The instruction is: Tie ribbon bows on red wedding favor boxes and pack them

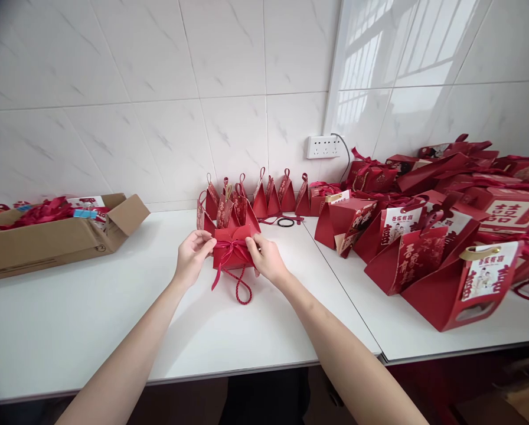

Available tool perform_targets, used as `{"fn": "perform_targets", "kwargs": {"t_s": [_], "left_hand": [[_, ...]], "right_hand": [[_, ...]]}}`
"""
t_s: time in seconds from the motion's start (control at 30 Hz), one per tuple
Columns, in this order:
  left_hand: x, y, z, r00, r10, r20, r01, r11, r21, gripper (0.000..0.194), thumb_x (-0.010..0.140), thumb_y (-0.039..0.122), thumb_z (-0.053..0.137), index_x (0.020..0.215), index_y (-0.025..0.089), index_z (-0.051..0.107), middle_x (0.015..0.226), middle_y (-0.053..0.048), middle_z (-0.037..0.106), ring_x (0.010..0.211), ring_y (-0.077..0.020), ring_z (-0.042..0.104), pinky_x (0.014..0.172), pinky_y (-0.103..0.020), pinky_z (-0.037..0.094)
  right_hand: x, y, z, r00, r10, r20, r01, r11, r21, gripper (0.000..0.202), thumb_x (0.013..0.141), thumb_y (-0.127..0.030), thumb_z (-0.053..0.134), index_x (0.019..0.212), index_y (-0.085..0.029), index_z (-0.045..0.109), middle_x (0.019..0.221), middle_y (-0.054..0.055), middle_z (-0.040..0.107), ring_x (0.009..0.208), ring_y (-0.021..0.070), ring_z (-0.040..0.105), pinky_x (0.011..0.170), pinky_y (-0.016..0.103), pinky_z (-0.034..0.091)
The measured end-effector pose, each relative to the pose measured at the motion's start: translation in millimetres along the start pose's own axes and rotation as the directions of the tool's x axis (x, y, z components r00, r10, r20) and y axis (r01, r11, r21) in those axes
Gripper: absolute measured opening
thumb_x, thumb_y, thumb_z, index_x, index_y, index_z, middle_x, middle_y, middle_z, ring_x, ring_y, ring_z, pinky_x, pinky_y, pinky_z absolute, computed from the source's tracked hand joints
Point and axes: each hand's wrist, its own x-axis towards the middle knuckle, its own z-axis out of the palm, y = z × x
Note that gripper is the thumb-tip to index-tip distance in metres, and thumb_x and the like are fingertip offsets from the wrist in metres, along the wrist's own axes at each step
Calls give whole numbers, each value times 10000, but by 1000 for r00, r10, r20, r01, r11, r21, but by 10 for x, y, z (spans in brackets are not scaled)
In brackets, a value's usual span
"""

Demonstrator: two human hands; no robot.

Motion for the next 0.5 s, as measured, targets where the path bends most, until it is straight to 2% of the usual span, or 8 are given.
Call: {"fn": "perform_targets", "kwargs": {"t_s": [0.2, 0.37, 0.5], "left_hand": [[-24, -38, 39, 999, 45, 0, -45, 999, 9, 185, 658, 283, 646, 743, 185, 513, 745, 9, 542, 664, -108, 519, 627, -233, 428], [-63, -100, 113, 987, 113, -110, -108, 993, 49, 157, 681, 254, 610, 720, 194, 470, 712, 22, 507, 641, -101, 491, 612, -219, 409], [-86, -121, 144, 976, 128, -176, -116, 990, 81, 141, 716, 247, 581, 731, 197, 451, 700, 25, 502, 628, -101, 490, 606, -215, 409]], "right_hand": [[-15, 22, 34, 999, 0, -50, 2, 1000, 27, 348, 937, -451, 339, 658, -244, 318, 347, -106, 368, 275, 124, 437, 444, 249, 369], [-20, 6, 90, 996, 25, -80, -19, 997, 68, 356, 940, -479, 303, 675, -242, 322, 361, -102, 376, 273, 120, 443, 411, 238, 360], [-4, -9, 80, 997, 56, -50, -51, 994, 96, 364, 937, -488, 288, 676, -236, 325, 365, -104, 372, 260, 113, 445, 354, 217, 329]]}}
